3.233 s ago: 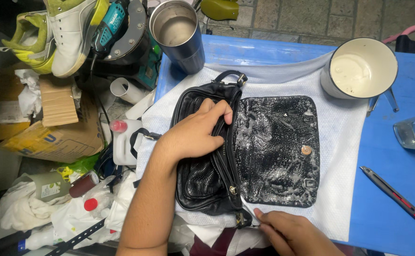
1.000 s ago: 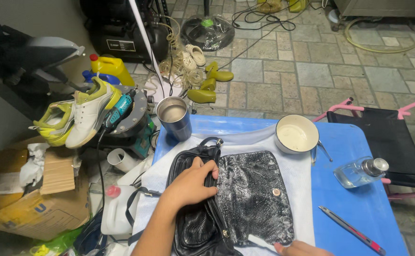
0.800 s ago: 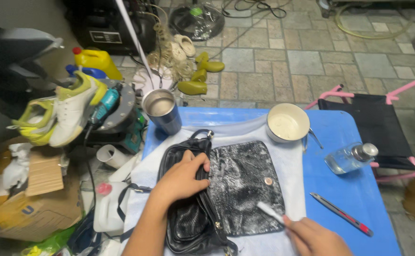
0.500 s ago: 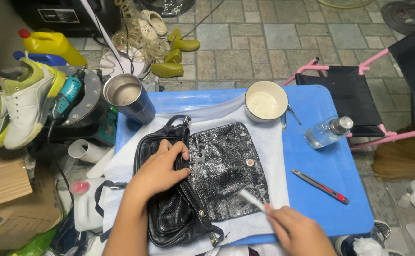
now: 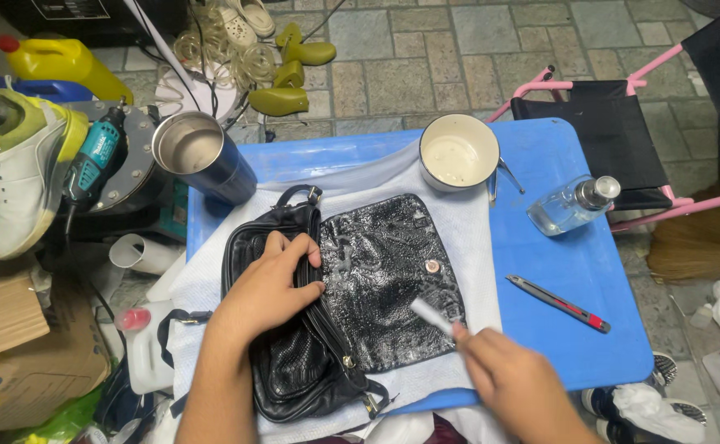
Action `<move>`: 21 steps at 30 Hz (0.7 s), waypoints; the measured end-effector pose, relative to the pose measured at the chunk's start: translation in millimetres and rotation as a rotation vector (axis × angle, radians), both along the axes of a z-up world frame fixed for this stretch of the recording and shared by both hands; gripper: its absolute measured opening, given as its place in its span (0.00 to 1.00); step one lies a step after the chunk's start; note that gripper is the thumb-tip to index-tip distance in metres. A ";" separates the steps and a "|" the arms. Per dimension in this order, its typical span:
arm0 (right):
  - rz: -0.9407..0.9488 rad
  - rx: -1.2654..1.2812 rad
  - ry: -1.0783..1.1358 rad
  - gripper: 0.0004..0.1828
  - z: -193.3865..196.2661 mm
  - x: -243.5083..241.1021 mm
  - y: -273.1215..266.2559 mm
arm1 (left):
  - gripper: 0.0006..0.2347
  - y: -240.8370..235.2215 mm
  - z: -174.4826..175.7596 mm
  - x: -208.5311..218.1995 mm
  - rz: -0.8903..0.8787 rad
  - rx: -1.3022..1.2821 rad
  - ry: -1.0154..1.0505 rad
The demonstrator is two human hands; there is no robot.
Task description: The person scrubs a black leather handbag with a toothbrush and white cleaning paste, then wipes the surface with a white cloth. The person repeatedly applies paste and scrubs different sections of the bag, then wipes them clean.
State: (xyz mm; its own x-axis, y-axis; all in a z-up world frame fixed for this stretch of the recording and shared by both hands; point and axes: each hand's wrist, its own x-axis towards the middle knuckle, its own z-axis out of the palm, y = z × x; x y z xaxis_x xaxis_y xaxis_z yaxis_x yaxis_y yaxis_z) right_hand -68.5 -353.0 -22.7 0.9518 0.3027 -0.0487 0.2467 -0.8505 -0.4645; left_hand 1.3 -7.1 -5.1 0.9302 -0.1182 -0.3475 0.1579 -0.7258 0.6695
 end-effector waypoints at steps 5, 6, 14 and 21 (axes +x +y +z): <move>-0.070 0.004 -0.041 0.10 -6.1 -11.7 -4.5 | 0.15 1.5 -2.0 -1.3 -0.006 0.008 -0.028; -0.037 0.031 -0.076 0.11 -3.4 -9.1 -9.1 | 0.15 0.1 -1.8 -1.3 0.001 0.020 -0.017; -0.076 -0.011 -0.039 0.12 7.4 -5.2 -6.2 | 0.15 1.3 -3.4 -3.3 -0.010 0.008 -0.025; 0.111 0.123 -0.037 0.09 9.2 6.6 16.1 | 0.14 2.8 -6.2 -4.0 -0.005 -0.011 -0.032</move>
State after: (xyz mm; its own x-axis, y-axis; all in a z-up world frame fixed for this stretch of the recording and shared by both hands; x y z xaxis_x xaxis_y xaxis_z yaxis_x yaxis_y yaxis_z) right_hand -61.9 -336.8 -13.5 0.9125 0.4080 0.0295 0.3552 -0.7544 -0.5520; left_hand -2.7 -4.3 -11.2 0.9403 -0.1268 -0.3159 0.1323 -0.7189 0.6824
